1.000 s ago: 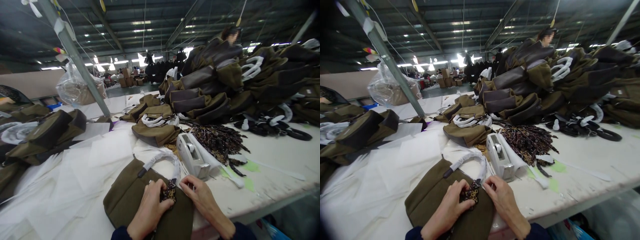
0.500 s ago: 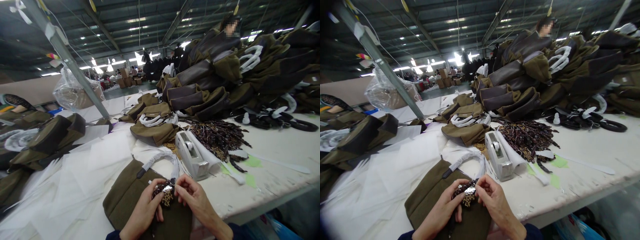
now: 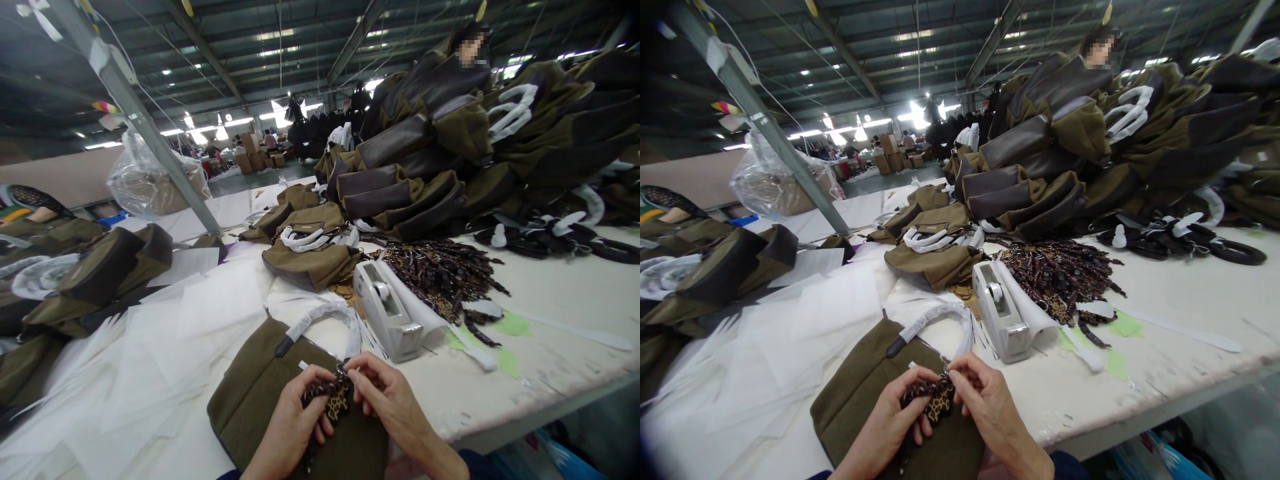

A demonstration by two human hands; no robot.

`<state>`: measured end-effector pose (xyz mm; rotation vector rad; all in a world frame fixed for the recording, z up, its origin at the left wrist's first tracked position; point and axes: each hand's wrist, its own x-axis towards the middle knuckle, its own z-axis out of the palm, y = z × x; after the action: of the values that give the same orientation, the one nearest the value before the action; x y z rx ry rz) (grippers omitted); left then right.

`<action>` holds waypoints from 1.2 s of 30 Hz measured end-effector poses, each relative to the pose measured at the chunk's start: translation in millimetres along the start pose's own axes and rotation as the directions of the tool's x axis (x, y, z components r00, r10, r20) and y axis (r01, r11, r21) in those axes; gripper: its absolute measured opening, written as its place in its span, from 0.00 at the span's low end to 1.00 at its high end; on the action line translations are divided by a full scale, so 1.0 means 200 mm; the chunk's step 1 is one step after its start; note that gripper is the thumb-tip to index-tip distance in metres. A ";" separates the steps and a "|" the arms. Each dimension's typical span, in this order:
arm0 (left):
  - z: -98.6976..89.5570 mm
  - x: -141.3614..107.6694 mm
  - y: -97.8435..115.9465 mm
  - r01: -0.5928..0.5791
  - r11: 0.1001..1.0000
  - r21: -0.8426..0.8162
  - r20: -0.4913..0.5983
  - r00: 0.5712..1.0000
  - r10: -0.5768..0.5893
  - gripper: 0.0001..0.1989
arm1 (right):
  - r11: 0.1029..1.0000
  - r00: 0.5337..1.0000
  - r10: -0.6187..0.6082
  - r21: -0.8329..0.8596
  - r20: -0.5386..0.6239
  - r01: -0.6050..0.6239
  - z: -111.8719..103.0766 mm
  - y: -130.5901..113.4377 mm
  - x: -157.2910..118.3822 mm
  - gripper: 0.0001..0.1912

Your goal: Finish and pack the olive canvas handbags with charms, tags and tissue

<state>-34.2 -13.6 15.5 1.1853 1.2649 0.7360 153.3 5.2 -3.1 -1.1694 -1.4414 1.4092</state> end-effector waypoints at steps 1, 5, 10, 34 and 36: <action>0.00 0.00 0.01 0.000 1.000 -0.003 0.011 1.000 0.000 0.12 | 0.996 0.998 -0.055 -0.064 0.020 0.056 0.00 0.00 -0.01 0.13; -0.03 -0.01 0.05 0.002 0.998 -0.057 0.084 0.996 0.003 0.11 | 0.869 0.932 -0.337 -0.337 0.135 0.363 0.04 0.00 -0.05 0.08; -0.06 -0.02 0.11 0.037 0.988 -0.147 0.194 0.981 -0.008 0.13 | 0.700 0.849 -0.476 -0.486 0.227 0.523 0.08 0.02 -0.09 0.09; -0.03 0.00 0.01 0.086 0.976 -0.199 0.068 0.995 -0.073 0.19 | 0.303 0.678 -0.484 -0.621 0.553 0.723 0.08 -0.15 -0.05 0.06; -0.03 0.00 -0.01 0.038 0.981 -0.191 0.078 0.997 -0.024 0.15 | 0.326 0.662 -0.481 -0.584 0.574 0.744 0.09 -0.34 0.06 0.05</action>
<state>-40.8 -12.5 15.0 1.0240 1.1208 0.7663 126.7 14.0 62.9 -0.6570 -2.5511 0.3144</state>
